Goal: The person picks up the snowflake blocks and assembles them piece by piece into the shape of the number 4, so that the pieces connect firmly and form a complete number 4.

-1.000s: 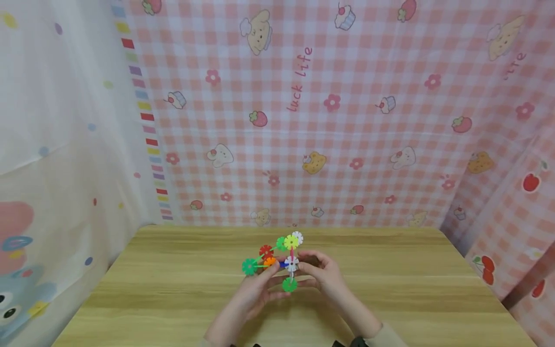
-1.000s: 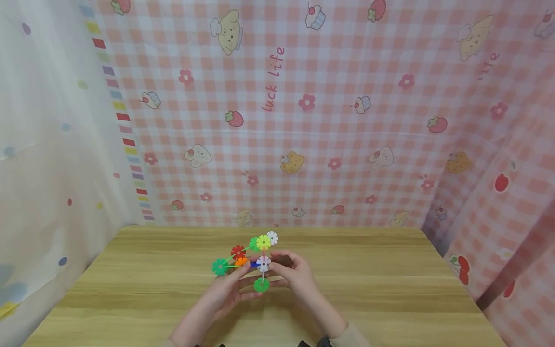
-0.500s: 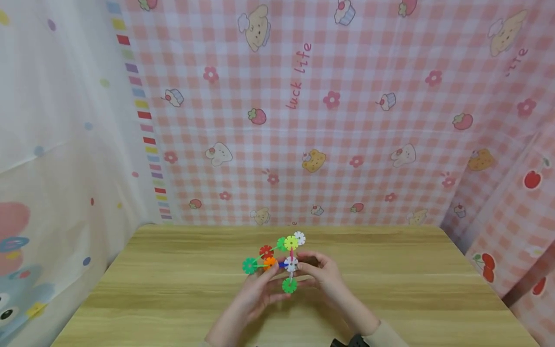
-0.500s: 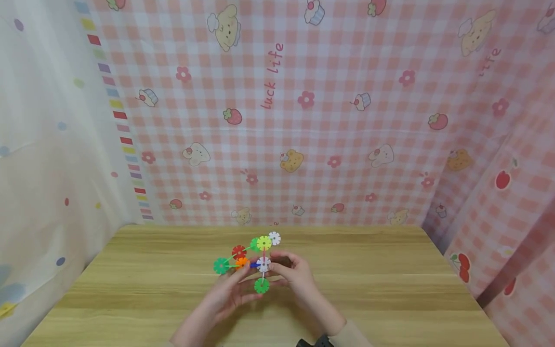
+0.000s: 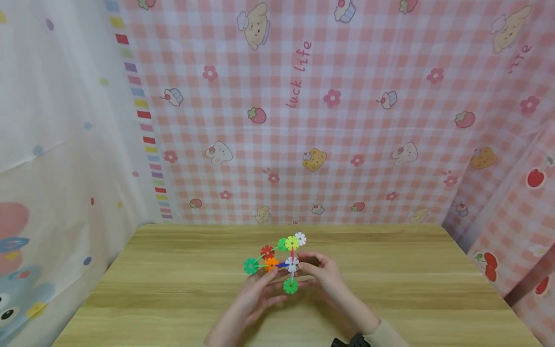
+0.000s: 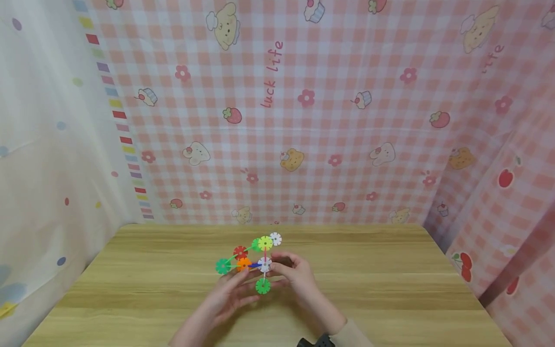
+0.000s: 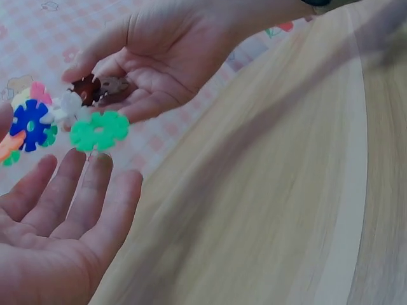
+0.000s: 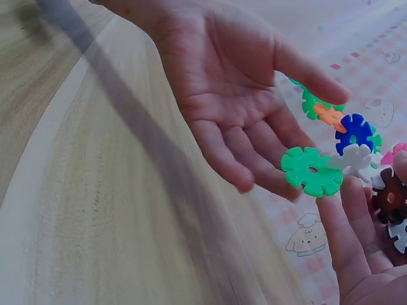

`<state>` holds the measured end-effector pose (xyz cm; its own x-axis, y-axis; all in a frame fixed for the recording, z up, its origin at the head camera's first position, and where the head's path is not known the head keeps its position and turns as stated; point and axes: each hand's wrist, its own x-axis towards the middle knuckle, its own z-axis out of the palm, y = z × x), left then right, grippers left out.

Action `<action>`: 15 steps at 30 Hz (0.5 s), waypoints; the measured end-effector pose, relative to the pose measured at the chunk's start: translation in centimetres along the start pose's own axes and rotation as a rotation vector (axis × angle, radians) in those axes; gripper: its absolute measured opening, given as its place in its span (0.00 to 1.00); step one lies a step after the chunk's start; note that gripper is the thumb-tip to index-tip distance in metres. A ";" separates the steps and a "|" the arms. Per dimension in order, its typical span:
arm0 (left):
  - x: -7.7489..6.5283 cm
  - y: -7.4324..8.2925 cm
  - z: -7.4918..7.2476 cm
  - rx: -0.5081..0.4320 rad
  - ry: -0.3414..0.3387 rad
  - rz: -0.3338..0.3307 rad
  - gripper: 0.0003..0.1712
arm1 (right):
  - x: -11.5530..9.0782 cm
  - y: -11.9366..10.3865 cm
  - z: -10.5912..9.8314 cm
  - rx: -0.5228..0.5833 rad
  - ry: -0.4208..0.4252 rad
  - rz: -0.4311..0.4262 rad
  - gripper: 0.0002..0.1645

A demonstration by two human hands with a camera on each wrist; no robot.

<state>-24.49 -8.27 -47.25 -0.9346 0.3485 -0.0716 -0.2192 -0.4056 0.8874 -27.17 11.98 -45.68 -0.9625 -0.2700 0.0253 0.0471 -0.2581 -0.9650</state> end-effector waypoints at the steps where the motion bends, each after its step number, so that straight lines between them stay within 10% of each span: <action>1: -0.1 0.0 -0.2 0.004 0.005 0.000 0.33 | 0.0 -0.1 0.0 -0.002 -0.001 0.001 0.22; 15: -0.6 4.1 -4.6 0.401 0.148 0.054 0.32 | -0.1 -0.5 -1.0 -0.015 0.005 0.015 0.24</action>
<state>-26.13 -13.97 -45.67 -0.9782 0.1991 -0.0585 -0.0697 -0.0495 0.9963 -27.40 13.02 -45.46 -0.9631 -0.2691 0.0097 0.0573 -0.2401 -0.9691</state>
